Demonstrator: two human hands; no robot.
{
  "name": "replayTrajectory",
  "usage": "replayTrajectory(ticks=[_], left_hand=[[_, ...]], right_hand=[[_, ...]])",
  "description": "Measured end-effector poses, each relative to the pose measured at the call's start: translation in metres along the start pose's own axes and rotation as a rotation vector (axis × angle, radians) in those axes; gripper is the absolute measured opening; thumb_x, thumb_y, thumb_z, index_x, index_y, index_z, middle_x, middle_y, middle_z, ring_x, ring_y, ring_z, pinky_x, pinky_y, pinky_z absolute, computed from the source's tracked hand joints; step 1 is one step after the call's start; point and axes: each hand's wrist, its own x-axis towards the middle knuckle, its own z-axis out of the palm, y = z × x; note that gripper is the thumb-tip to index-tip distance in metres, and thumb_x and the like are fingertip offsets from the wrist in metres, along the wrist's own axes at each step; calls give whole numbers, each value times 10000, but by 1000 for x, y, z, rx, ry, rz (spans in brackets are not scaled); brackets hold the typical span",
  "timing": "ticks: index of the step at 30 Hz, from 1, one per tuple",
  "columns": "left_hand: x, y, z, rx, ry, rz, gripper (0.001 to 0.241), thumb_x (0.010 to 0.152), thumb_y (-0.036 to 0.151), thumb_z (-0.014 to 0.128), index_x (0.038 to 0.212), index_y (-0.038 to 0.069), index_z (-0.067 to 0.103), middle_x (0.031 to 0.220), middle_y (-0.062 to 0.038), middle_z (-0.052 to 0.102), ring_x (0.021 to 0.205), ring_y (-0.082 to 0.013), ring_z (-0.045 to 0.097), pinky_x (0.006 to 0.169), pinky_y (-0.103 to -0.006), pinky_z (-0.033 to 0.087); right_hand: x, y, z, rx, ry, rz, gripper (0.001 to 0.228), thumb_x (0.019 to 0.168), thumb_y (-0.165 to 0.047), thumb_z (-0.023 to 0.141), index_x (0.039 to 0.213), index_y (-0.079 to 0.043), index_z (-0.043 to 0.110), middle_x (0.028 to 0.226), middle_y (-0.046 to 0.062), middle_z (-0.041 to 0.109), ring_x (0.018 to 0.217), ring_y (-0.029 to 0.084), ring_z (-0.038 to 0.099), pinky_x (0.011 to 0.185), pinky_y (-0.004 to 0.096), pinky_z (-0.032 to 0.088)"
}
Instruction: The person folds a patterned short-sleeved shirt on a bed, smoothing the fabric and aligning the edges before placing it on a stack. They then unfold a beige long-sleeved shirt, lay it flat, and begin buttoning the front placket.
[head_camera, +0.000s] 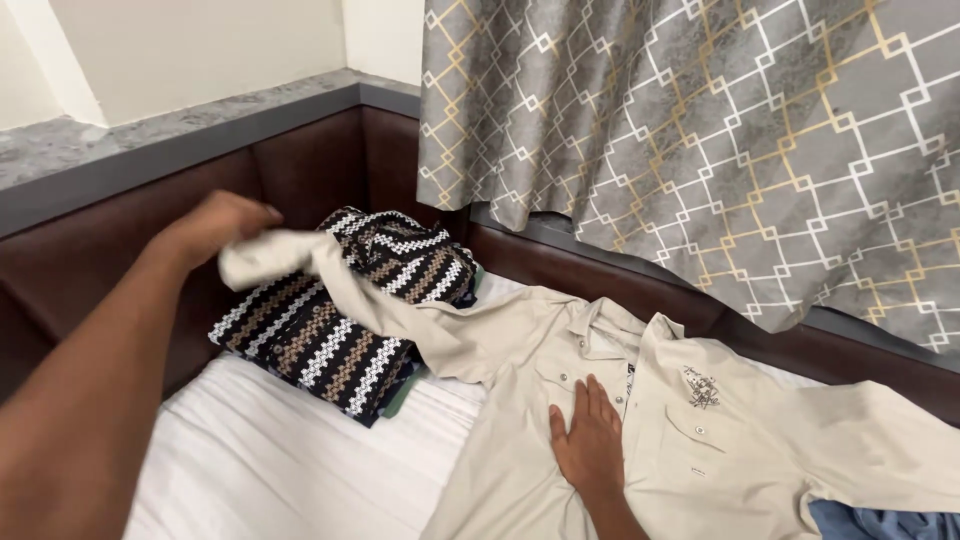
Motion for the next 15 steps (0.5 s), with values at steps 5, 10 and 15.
replayTrajectory(ticks=[5,10,15], left_hand=[[-25,45,38,970,-392,-301,403,854,88,746,1230,57,604,1150,-135,726,1101,-293,708,962,-446,577],[-9,50,30,1214,-448,33,714,786,-26,746,1444,185,565,1247,-111,702,1156,-301,669,996,-440,534],[-50,158,32,1199,-87,679,132,755,40,775,827,141,822,911,-23,781,1013,-241,653,965,-407,397]], right_hand=[[-1,0,3,-4,3,1,694,972,-471,488,1497,-30,384,1628,123,303,1499,264,270,1210,409,205],[-2,-1,-4,4,-12,3,695,972,-469,487,1498,-27,384,1628,126,300,1497,262,265,1207,407,203],[0,-1,-1,6,-9,16,693,969,-468,496,1492,-25,393,1630,126,303,1502,260,266,1205,404,208]])
